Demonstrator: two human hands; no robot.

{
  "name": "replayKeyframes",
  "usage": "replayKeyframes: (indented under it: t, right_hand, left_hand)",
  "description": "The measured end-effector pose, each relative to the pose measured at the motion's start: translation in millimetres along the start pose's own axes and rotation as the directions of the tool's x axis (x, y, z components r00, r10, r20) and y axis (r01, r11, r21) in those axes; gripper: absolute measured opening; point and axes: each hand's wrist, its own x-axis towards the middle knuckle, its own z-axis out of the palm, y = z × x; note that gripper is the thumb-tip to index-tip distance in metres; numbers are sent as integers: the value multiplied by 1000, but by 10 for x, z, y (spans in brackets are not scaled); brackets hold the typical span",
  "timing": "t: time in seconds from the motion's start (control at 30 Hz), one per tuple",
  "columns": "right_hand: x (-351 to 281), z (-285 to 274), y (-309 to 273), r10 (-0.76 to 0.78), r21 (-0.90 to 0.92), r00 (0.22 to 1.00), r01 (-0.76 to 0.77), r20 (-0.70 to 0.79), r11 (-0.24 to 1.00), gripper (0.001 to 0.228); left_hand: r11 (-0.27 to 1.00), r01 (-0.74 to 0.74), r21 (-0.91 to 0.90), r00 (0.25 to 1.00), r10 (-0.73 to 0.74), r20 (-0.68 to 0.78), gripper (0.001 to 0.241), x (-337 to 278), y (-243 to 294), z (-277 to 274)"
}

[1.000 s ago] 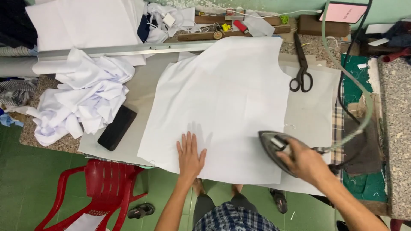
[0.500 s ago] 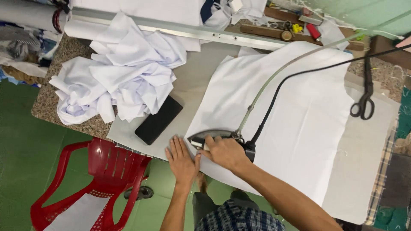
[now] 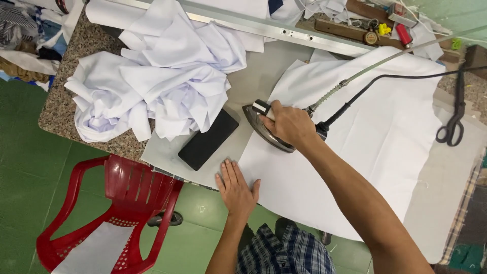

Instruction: The person irons pieces of white fabric on a work surface using a handheld iron, cuts a section of the fabric using shears, and then aligns a long metal guide over a folded piece of fabric.

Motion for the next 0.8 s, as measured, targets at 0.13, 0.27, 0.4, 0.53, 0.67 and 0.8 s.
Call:
replayKeyframes:
  t: [0.13, 0.27, 0.4, 0.53, 0.67, 0.8]
  right_hand:
    - [-274, 118, -88, 140, 132, 990, -139, 5, 981, 58]
    - [-1083, 127, -101, 283, 294, 950, -310, 133, 904, 58]
    - [-1853, 299, 216, 409, 328, 891, -452, 196, 829, 56]
    - [-2351, 384, 854, 519, 361, 836, -547, 181, 755, 58]
    - [-2796, 465, 1508, 616, 350, 747, -663, 250, 662, 62]
    - [-3113, 617, 2124, 695, 315, 682, -727, 228, 610, 65]
  left_hand:
    - [999, -28, -18, 1000, 29, 13, 97, -23, -49, 8]
    - [993, -33, -114, 996, 41, 73, 94, 80, 28, -109]
    - [945, -247, -216, 967, 256, 14, 88, 498, 560, -263]
    - [902, -377, -213, 922, 386, 3, 86, 712, 835, 37]
    - [936, -346, -61, 923, 351, 154, 88, 715, 844, 154]
    - [951, -308, -40, 923, 309, 229, 88, 734, 891, 107]
